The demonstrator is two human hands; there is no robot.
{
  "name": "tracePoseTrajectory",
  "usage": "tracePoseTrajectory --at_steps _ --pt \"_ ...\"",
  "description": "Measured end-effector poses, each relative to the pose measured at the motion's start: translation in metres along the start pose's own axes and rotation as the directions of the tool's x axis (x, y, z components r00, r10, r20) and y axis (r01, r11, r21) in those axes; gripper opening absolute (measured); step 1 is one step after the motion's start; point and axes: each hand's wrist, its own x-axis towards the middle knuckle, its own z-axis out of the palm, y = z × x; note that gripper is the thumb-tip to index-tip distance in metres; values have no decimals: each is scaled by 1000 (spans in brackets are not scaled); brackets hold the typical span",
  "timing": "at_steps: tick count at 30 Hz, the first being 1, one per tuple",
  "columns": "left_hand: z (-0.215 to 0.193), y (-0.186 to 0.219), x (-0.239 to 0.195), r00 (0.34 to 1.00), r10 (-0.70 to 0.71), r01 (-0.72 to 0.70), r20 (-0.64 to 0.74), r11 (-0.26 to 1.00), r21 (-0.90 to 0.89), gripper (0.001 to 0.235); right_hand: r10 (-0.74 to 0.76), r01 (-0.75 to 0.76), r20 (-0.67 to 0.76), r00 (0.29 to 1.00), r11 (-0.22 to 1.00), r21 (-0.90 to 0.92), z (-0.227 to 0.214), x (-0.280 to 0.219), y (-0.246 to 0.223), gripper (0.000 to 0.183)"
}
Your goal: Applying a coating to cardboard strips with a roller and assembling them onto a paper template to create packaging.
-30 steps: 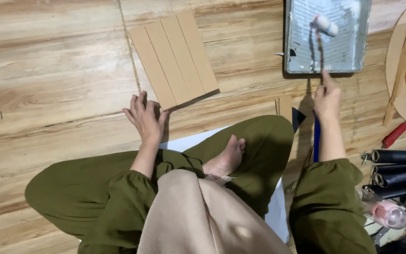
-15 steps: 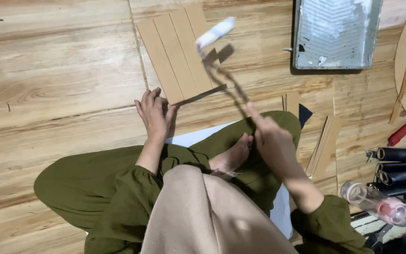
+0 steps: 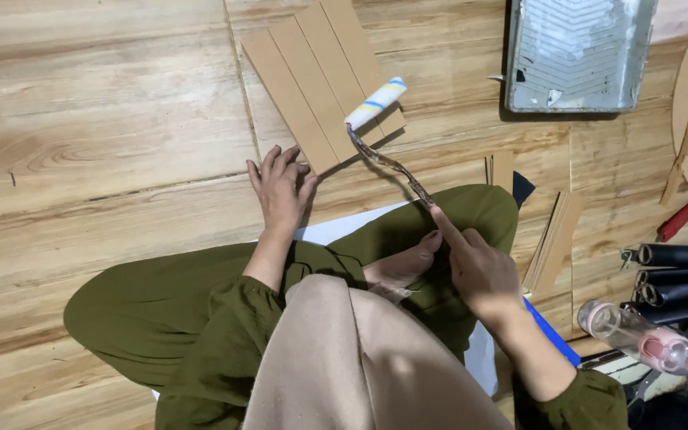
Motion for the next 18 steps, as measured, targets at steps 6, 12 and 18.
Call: tracePoseTrajectory --at_steps 6,12,18 --pt "-5 2 2 1000 -14 14 9 999 -42 21 -32 32 47 998 999 0 5 15 -11 59" --pt "-8 2 2 1000 -14 14 11 997 -73 22 -19 20 52 998 1000 -12 34 66 -38 65" --pt "-23 14 3 1000 -16 14 -15 991 -135 36 25 -25 143 989 1000 -7 15 55 -36 65"
